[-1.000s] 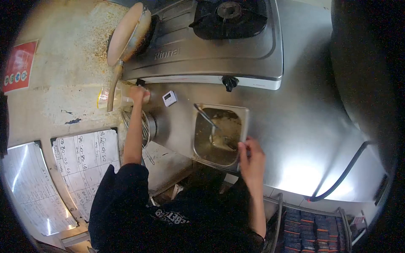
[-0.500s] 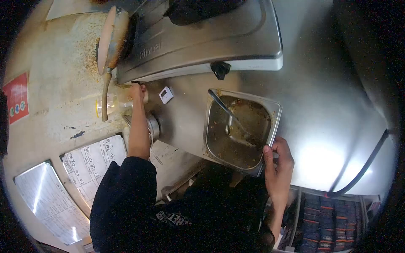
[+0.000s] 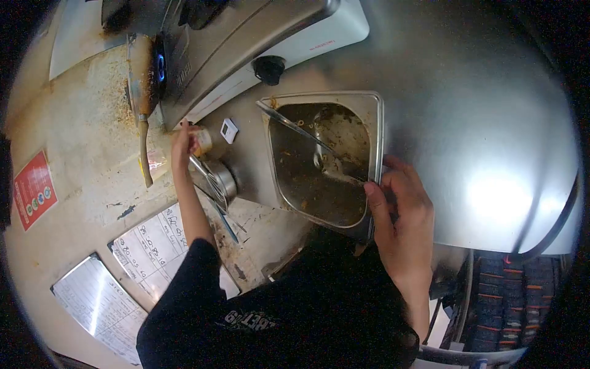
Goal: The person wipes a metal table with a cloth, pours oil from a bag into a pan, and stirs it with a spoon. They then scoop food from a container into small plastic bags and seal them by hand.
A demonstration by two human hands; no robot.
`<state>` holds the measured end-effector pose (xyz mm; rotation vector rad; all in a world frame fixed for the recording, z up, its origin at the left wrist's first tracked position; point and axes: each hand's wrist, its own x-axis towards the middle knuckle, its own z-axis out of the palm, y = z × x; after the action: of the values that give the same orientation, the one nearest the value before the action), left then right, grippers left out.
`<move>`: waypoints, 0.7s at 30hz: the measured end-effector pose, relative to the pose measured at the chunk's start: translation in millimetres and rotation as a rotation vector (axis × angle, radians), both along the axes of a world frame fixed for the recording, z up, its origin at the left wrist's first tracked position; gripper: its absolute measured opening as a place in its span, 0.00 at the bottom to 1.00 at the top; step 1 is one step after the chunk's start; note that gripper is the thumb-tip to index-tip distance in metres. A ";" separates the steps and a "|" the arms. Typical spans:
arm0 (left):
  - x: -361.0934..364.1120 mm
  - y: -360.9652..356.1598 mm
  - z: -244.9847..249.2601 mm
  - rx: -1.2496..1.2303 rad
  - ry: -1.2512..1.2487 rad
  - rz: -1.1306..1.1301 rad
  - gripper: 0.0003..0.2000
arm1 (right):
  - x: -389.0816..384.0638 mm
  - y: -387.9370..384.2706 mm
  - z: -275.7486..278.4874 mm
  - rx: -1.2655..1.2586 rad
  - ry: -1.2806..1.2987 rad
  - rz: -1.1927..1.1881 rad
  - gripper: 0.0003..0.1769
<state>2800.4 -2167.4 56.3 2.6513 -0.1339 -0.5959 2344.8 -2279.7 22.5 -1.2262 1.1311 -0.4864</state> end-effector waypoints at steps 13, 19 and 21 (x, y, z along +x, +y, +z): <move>4.5 44.1 83.0 0.575 -1.022 -0.337 0.19 | 0.1 16.6 -0.6 -0.060 0.046 -0.083 0.10; 29.2 36.9 81.7 0.501 -0.902 -0.280 0.19 | 7.1 16.2 -17.4 -0.151 0.098 -0.068 0.12; 37.4 36.0 82.7 0.453 -0.873 -0.315 0.20 | 13.6 4.6 -15.7 -0.183 0.126 0.002 0.13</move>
<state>2837.7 -2131.3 139.0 3.1609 -0.7472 0.5606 2358.4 -2275.1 6.8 -1.4326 1.2116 -0.5260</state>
